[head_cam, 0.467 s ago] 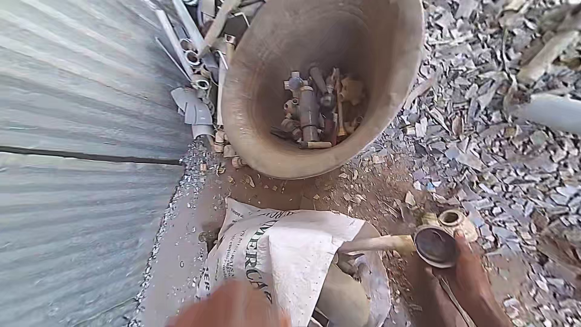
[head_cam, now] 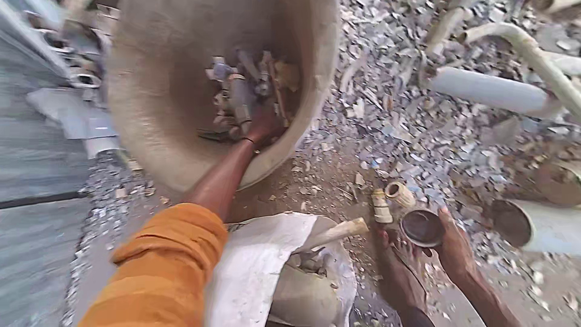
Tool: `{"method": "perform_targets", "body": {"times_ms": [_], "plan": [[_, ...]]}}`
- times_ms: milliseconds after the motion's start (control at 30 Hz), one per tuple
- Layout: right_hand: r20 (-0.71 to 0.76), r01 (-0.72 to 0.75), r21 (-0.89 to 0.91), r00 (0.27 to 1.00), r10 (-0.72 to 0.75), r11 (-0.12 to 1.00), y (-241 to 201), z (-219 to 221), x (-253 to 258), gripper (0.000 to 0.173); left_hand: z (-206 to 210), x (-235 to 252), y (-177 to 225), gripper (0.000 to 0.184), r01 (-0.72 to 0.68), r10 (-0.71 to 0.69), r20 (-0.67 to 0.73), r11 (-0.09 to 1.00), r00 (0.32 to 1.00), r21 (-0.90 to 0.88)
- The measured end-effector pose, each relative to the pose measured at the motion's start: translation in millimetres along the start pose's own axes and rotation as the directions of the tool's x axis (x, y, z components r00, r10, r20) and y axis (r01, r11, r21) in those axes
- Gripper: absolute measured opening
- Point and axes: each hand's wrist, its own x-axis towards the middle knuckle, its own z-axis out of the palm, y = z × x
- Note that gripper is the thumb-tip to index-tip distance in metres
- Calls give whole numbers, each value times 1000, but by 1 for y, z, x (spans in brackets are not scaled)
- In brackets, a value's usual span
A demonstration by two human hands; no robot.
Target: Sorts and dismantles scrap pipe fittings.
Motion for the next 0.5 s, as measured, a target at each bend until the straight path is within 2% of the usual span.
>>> {"method": "perform_targets", "body": {"times_ms": [133, 167, 200, 267, 367, 433, 500], "plan": [[54, 0, -75, 999, 4, 997, 2, -21, 4, 53, -13, -41, 30, 55, -19, 12, 99, 997, 995, 73], [65, -3, -95, 998, 9, 995, 4, -23, 4, 53, -3, -34, 20, 55, -46, 41, 58, 995, 997, 86], [75, -15, -99, 997, 23, 995, 5, -23, 4, 53, 17, -17, 0, 54, -72, 77, -52, 994, 996, 84], [86, -48, -58, 995, 53, 997, 2, -22, 8, 54, 39, 9, -22, 58, -26, 38, -139, 996, 990, 89], [86, -40, -8, 995, 41, 999, -1, -17, 11, 55, 45, 15, -19, 51, 1, -2, -207, 1000, 978, -5], [95, -18, -1, 995, 18, 1000, -3, -15, 10, 56, 42, 18, -15, 41, -64, 53, -239, 997, 970, -38], [108, -30, 4, 994, 30, 1000, -3, -15, 3, 54, 35, 16, -13, 47, -123, 111, -185, 991, 977, -55]]}}
